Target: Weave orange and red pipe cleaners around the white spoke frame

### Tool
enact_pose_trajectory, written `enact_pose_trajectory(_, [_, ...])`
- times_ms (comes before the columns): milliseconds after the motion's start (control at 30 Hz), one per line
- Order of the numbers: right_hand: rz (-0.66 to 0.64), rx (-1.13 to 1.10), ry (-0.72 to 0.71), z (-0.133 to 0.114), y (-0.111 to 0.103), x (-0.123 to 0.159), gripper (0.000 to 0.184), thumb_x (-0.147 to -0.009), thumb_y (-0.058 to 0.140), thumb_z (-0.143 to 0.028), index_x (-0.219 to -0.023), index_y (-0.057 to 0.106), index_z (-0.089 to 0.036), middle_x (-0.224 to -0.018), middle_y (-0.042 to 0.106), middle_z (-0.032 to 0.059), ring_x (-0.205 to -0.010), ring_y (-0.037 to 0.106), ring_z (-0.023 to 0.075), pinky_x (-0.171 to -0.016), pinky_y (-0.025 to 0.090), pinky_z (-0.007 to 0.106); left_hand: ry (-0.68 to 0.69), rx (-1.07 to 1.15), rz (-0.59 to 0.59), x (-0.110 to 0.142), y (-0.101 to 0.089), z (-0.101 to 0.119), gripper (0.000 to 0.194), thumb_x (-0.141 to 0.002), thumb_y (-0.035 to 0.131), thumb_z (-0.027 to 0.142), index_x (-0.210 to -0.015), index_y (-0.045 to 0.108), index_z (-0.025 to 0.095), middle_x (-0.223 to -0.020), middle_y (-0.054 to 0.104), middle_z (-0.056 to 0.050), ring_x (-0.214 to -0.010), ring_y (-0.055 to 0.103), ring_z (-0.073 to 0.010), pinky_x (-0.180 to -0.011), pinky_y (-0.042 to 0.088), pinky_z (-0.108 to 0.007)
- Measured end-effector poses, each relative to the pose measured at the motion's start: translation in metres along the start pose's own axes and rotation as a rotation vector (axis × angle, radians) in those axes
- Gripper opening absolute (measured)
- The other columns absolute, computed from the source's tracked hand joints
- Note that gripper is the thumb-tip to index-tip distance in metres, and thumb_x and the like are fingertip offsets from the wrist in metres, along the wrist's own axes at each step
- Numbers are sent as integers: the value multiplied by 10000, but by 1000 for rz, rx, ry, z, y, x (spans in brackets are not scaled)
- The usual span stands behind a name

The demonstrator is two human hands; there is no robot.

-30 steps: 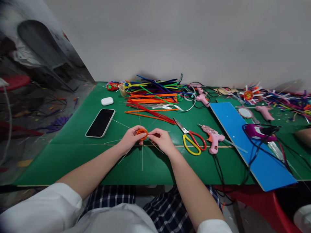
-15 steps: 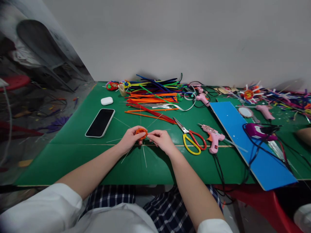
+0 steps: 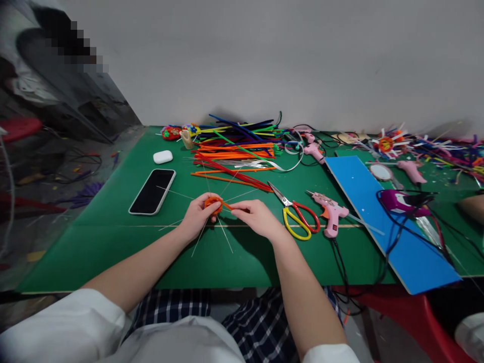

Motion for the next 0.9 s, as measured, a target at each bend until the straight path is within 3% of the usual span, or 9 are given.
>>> enact_pose_trajectory(100, [-65,19,85,-5,-10,7,345,-798,505,-352,-1069,646,-192,-746,655,26,-580,533,113,-504,398,223,4,-39,-30,3,1,2,228,-740,596,352,-872,554,170,-638,530,38,-422,450,-34,-414,372,-153])
enact_pose_trajectory(167, [-71,31,118,-9,-16,12,346,-804,494,-353,-1076,642,-199,-745,655,24,-588,541,115,-483,393,217,22,-60,-34,5,3,4,220,-744,589,345,-865,554,165,-658,530,33,-433,451,-36,-421,380,-156])
enact_pose_trajectory(333, [12,216,-20,-22,-19,24,272,-825,495,-265,-1041,654,-220,-932,675,23,-834,586,144,-712,441,253,116,-147,-6,10,5,8,208,-761,566,338,-868,557,161,-695,523,23,-463,460,-46,-442,408,-166])
enact_pose_trajectory(467, [154,665,-161,-23,-5,24,272,-856,457,-196,-1044,654,-193,-846,663,50,-839,527,179,-747,410,294,168,-214,8,12,4,7,200,-776,545,337,-876,558,164,-706,522,16,-486,463,-54,-452,409,-167])
enact_pose_trajectory(567, [246,918,-176,-21,11,19,273,-863,440,-191,-1025,659,-168,-751,630,67,-779,480,198,-697,383,302,178,-246,12,11,4,5,197,-784,532,333,-885,559,166,-721,523,14,-488,462,-55,-458,408,-174])
enact_pose_trajectory(900, [389,1109,-194,-20,34,13,192,-852,472,-185,-839,663,-197,-665,552,52,-712,414,189,-640,289,305,218,-351,46,10,6,4,201,-784,523,317,-898,586,166,-787,575,-9,-545,469,-70,-522,416,-191])
Point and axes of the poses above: each hand's wrist, its own x-axis away from the middle knuckle, its own y-axis out of the palm, z = x × y, the point moved 1 cm from there along -x, towards the middle knuckle
